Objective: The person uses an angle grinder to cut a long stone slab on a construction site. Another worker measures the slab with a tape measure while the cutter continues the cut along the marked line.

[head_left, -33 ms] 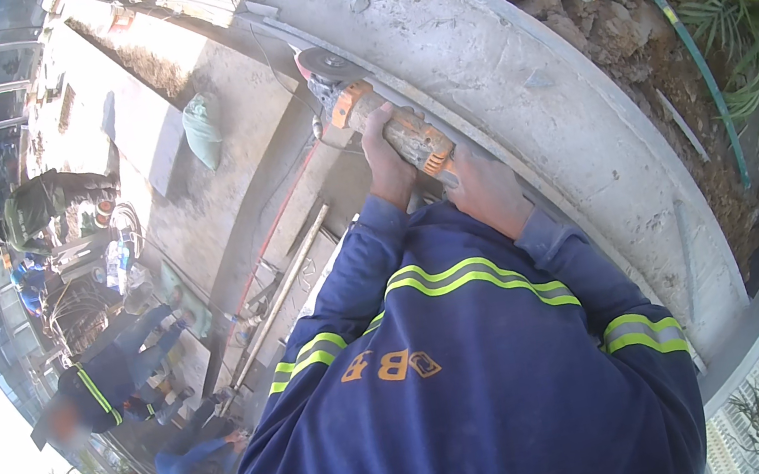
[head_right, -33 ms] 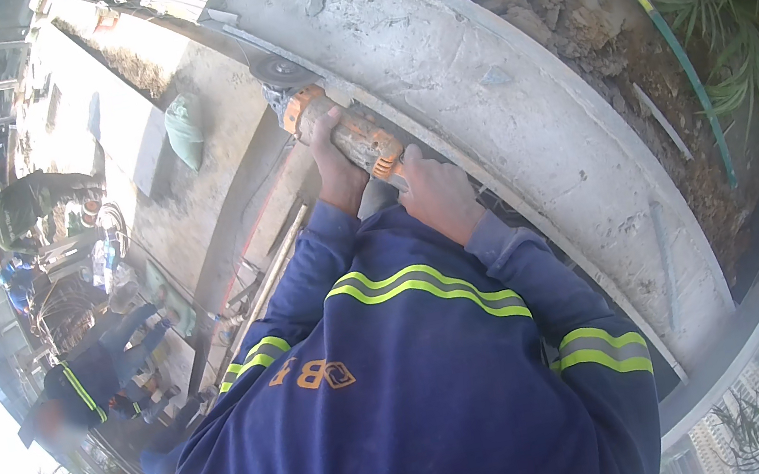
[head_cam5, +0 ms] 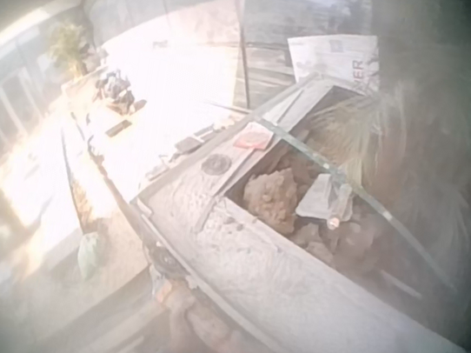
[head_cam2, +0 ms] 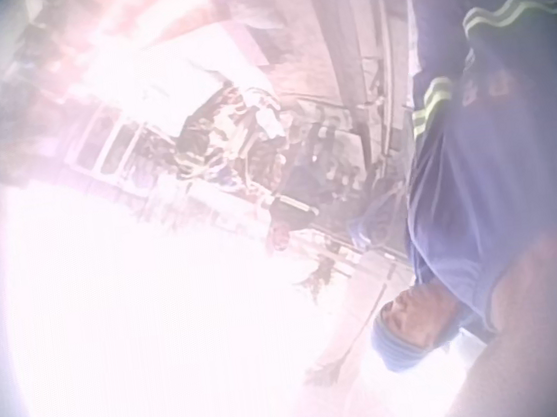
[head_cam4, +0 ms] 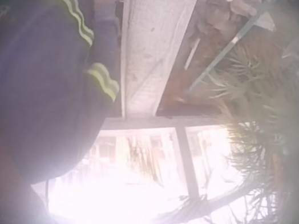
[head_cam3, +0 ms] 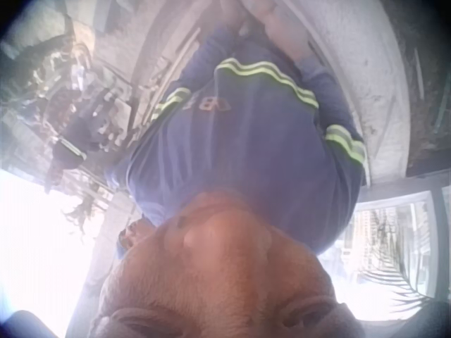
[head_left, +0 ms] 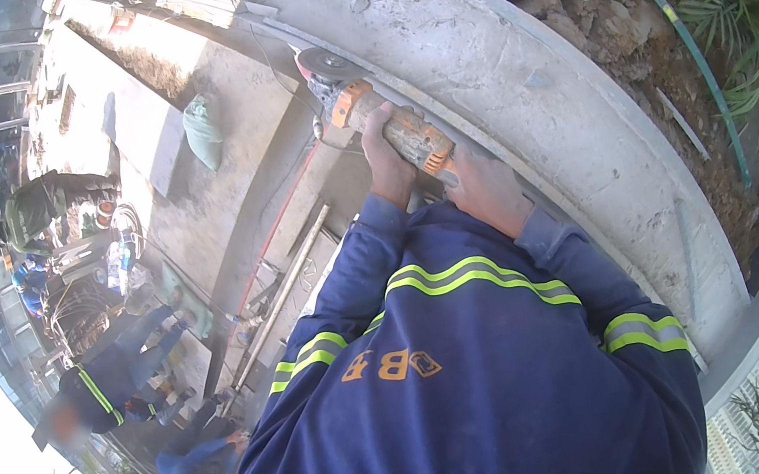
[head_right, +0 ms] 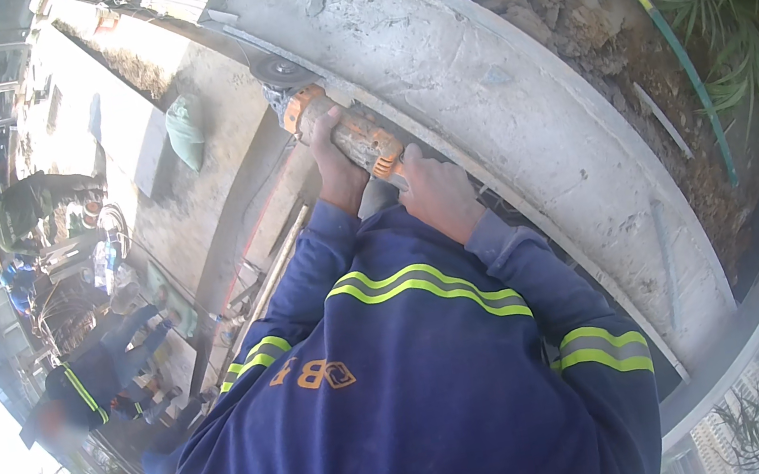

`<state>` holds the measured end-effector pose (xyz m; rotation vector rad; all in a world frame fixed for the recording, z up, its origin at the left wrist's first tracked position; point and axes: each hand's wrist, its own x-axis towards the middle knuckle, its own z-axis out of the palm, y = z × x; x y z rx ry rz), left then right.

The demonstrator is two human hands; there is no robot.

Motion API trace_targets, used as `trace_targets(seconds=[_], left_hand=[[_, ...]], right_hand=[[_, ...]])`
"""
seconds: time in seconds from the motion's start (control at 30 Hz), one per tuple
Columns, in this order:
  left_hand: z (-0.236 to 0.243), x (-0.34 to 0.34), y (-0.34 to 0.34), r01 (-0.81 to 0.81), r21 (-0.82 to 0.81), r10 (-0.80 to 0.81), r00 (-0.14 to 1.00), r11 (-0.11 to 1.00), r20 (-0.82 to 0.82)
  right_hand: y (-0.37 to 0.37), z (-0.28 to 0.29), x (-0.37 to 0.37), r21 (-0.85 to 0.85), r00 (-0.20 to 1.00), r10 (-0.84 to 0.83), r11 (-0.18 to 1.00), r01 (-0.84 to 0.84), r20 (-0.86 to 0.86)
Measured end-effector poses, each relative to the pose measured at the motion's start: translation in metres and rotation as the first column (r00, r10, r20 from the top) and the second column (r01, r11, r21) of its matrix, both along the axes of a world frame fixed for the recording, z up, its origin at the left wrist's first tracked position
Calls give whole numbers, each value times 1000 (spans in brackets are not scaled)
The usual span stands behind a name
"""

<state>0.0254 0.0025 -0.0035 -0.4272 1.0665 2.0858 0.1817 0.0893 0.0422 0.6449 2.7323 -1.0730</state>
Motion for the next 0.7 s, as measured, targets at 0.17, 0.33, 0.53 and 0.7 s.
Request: trace_targets(seconds=[0.17,0.33,0.53,0.7], left_hand=[[5,-1,5,-25,11,25,1000,1000,19],[4,4,5,-12,33,10,999,999,35],[28,20,6,-35,16,35,999,999,9],[27,22,5,-26,31,25,1000,999,15]], right_hand=[[0,-3,-2,19,1000,1,1000,-2,13],[1,1,5,-6,999,-19,1000,19,33],[-2,5,13,47,997,-15,999,12,80],[-3,6,18,62,997,-13,998,8,79]])
